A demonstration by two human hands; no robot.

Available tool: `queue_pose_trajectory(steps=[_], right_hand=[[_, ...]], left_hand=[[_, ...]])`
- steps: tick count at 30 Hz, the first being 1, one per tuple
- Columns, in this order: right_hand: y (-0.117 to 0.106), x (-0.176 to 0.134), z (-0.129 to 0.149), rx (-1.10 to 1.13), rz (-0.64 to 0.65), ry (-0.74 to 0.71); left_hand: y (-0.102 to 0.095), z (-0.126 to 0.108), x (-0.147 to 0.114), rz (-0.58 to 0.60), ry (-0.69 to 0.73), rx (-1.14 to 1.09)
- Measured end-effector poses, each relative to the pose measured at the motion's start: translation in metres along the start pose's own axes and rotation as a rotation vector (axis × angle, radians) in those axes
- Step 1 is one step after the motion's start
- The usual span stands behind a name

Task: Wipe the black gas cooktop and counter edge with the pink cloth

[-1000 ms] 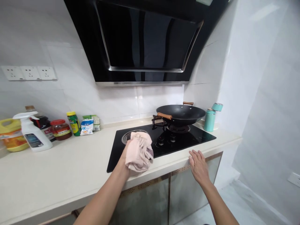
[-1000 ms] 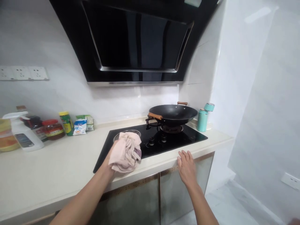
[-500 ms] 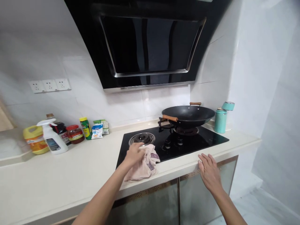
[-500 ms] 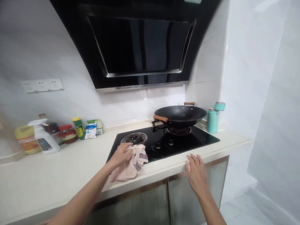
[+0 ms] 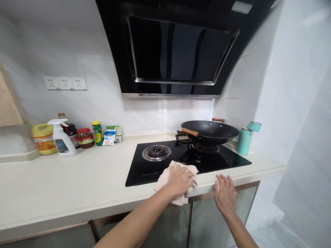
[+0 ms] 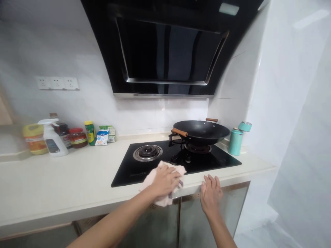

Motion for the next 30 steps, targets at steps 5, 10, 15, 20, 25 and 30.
queue_pose_trajectory(steps=[5,10,15,20,25,30], right_hand=[[0.007,-0.003,-0.014,0.012,-0.034,-0.069],[0.01,-0.003,-0.026,0.032,-0.071,-0.136],[0.006,-0.002,-0.029,0.04,-0.05,-0.164],[0.001,-0.001,-0.03,0.052,-0.006,-0.175],[0.003,0.0,-0.03,0.04,-0.004,-0.182],[0.007,0.0,-0.029,0.04,-0.02,-0.17]], left_hand=[[0.028,-0.051,0.046,0.138,0.115,-0.158],[0.03,-0.055,0.059,0.226,0.023,-0.172],[0.02,-0.036,0.037,0.175,-0.024,-0.185],[0.005,-0.005,0.019,0.199,-0.099,-0.181],[-0.012,0.021,0.007,0.178,-0.083,-0.186],[-0.02,0.043,0.014,0.16,-0.094,-0.176]])
Point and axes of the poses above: each hand's wrist, its own x-axis towards the middle knuckle, its own y-axis out of the palm, z = x × y, the point moved 3 cm from there along x, towards the middle knuckle, and after that the axes turned 1 degree about -x, right-handed, at the moved point
